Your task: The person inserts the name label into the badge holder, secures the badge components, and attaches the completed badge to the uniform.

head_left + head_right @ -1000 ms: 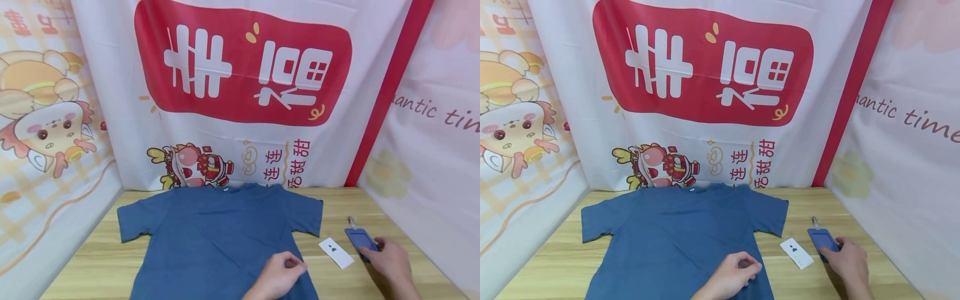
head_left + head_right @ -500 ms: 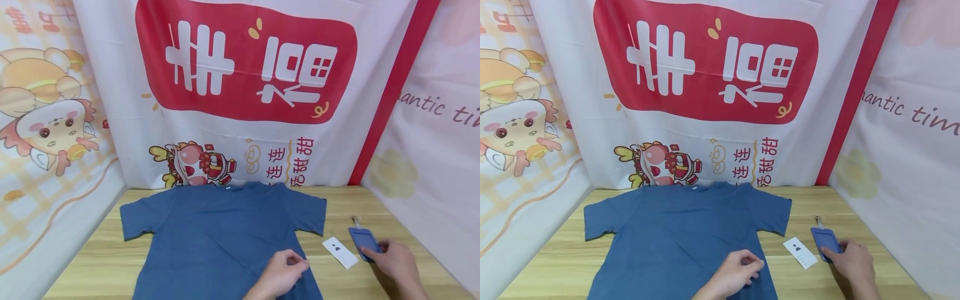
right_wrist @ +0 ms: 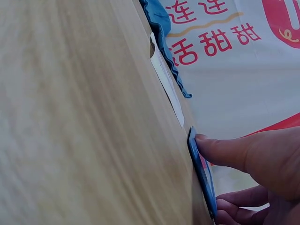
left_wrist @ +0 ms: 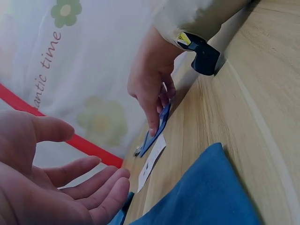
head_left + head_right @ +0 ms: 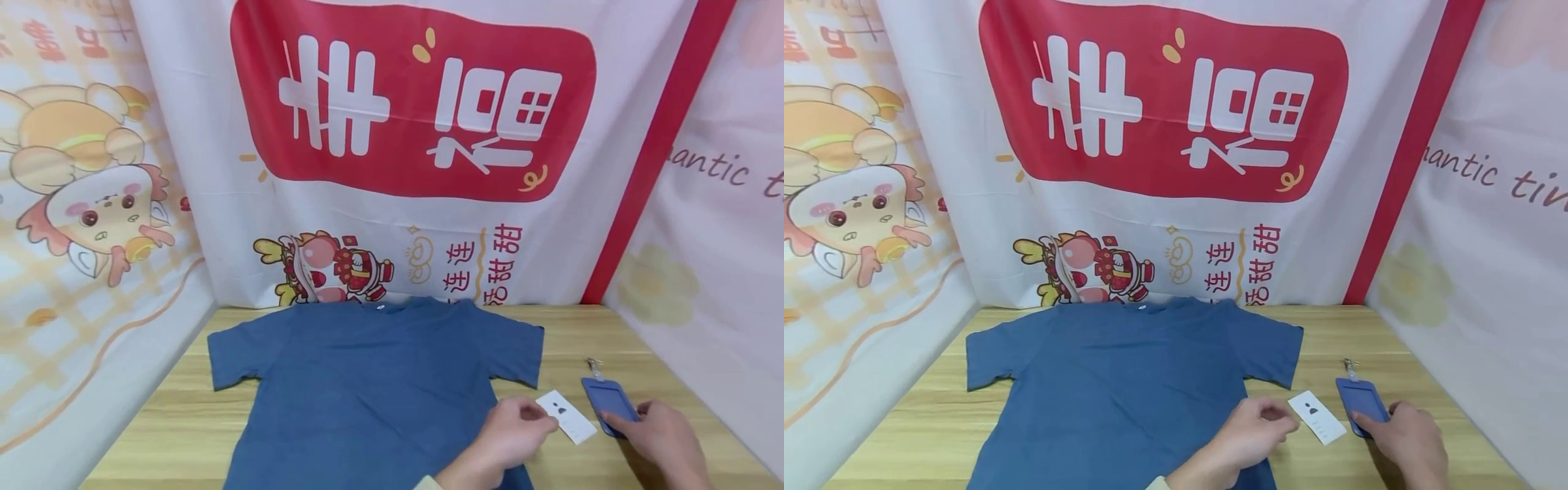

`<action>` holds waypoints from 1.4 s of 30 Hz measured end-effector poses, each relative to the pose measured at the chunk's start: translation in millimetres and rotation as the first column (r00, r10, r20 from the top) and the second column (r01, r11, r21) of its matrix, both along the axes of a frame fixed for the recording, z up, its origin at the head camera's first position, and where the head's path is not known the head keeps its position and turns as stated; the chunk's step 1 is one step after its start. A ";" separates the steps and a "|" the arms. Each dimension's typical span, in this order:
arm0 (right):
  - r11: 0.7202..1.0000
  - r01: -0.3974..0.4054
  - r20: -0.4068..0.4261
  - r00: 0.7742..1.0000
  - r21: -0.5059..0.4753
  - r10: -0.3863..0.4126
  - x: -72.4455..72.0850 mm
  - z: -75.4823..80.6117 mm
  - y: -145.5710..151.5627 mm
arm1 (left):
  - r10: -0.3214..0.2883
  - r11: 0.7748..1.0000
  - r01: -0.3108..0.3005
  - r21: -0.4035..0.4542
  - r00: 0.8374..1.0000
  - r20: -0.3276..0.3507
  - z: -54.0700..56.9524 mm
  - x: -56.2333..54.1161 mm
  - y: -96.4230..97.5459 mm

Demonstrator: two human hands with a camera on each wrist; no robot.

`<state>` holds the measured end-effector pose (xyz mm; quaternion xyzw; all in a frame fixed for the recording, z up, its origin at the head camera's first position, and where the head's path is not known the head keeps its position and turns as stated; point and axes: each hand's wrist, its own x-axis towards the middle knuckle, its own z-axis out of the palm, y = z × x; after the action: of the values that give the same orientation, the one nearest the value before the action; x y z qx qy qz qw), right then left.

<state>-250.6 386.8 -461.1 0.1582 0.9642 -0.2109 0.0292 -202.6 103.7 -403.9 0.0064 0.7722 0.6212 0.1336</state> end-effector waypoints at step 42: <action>0.967 0.048 -0.326 0.936 -0.252 -0.131 7.6 11.0 -20.2 | 0.021 0.999 -0.018 0.040 0.998 -0.060 -10.8 -3.4 34.3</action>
<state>-242.9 366.6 -450.1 0.1587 0.9137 -0.3512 -0.1287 -206.0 138.0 -414.7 0.0203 0.7635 0.6371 0.1039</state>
